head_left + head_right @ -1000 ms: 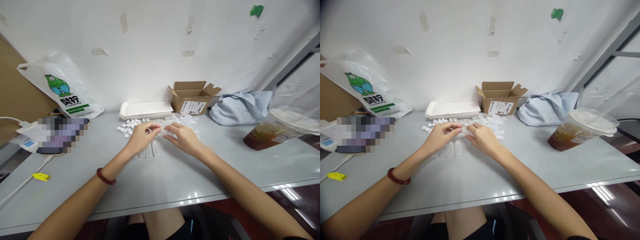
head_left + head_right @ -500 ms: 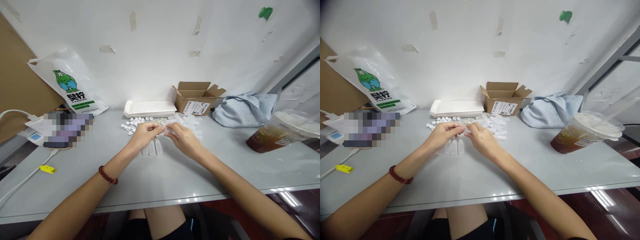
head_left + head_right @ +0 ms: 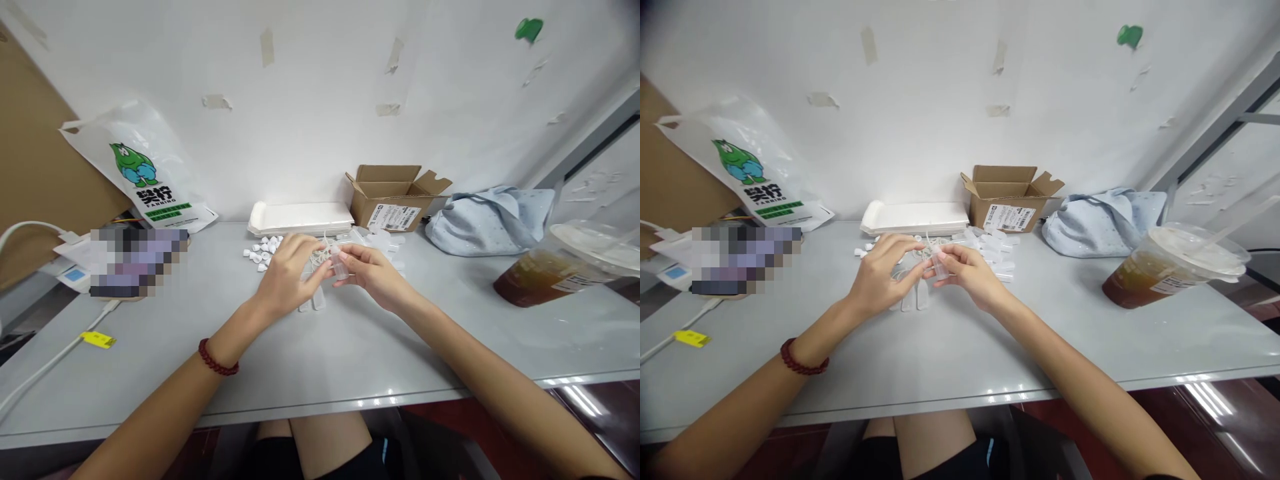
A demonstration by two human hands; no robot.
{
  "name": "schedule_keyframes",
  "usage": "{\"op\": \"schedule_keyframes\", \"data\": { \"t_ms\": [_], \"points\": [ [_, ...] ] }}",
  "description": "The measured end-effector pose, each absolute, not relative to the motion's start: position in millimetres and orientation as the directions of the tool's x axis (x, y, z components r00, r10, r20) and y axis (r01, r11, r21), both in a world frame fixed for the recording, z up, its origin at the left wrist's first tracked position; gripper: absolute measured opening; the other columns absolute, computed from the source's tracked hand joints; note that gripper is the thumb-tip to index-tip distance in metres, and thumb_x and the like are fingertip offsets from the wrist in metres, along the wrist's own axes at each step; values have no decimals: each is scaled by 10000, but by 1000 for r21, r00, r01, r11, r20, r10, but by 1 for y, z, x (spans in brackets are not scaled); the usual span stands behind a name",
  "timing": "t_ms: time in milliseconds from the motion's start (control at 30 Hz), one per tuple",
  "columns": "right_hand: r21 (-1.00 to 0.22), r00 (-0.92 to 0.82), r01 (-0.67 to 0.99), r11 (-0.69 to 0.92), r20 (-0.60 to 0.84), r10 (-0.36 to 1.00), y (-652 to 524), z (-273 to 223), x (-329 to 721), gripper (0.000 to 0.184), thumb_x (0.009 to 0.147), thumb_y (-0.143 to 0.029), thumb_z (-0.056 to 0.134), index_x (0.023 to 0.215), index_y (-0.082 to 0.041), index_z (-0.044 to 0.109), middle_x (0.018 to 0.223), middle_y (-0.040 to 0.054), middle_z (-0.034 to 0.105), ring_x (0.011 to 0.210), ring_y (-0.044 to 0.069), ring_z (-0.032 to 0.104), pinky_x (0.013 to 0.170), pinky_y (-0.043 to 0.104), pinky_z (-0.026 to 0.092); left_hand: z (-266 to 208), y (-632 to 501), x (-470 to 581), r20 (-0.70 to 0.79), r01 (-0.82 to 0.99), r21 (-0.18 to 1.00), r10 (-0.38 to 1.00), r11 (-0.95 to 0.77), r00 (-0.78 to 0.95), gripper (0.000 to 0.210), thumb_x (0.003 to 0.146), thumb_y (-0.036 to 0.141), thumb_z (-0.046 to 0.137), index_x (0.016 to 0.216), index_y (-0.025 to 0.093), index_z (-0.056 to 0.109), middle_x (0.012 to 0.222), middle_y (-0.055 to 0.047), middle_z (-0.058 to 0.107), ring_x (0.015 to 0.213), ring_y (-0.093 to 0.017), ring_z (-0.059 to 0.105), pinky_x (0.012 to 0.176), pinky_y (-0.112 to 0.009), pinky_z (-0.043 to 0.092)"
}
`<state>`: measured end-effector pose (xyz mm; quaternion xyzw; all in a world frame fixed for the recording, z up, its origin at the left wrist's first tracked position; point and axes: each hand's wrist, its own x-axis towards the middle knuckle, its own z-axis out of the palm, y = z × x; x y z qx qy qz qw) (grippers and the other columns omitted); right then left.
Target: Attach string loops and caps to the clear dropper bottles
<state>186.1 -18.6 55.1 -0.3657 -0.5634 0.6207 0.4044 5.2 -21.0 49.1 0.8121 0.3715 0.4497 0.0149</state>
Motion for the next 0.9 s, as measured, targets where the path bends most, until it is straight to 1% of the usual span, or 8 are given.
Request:
{"op": "schedule_keyframes", "data": {
  "t_ms": [67,133,300,400,533,600,767,900],
  "points": [
    [-983,-413,-158,-90,-17,910,-17,52,186,157,898,-290,540,954,-162,610,981,83,693,827,158,675,757,312,558,47,-21,5,720,590,245,552,-769,420,223,862,294,588,1045,169,596,1029,-97,641,1015,-246,552,874,-406,470],
    [-967,-419,-212,-142,-41,907,-16,50,185,161,892,-289,551,957,-158,617,998,93,692,851,173,678,775,322,549,45,-21,6,704,585,184,521,-790,483,282,851,332,614,1068,157,574,1056,-113,626,1013,-263,546,867,-431,473],
    [-947,-429,-265,-183,-55,902,-16,46,182,158,867,-299,593,931,-159,628,975,95,698,871,195,684,795,338,531,41,-21,9,700,574,142,492,-806,517,267,848,242,619,1084,139,547,1042,-119,625,968,-251,533,827,-422,483],
    [-970,-420,-213,-120,-20,907,-16,44,182,181,866,-327,593,940,-165,623,945,80,696,872,197,679,824,360,523,40,-21,8,704,586,135,493,-799,510,256,836,197,620,1073,140,541,1025,-115,618,966,-252,531,808,-411,491],
    [-995,-359,-21,97,98,928,-16,43,182,224,854,-335,607,1008,-172,603,909,62,674,933,208,647,858,384,507,38,-21,7,717,596,91,468,-798,517,260,844,166,597,1091,143,521,1048,-121,610,979,-254,537,832,-417,494],
    [-987,-352,41,155,131,927,-17,44,182,236,867,-329,583,1038,-165,591,866,54,659,914,206,643,851,392,506,38,-21,7,722,610,68,461,-790,517,279,849,173,594,1112,137,507,1068,-134,602,992,-262,536,841,-424,495],
    [-987,-395,31,155,130,909,-19,48,182,179,888,-265,526,1018,-157,586,812,34,630,842,178,642,825,372,520,38,-22,9,725,626,45,456,-778,515,369,851,173,596,1193,112,471,1150,-159,578,1067,-278,511,901,-440,478],
    [-984,-457,60,166,121,881,-18,50,183,151,899,-253,481,969,-164,581,799,26,617,828,166,621,810,352,515,38,-22,9,704,615,45,462,-787,539,357,835,172,618,1170,123,505,1162,-144,591,1079,-279,500,910,-438,479]
  ]
}}
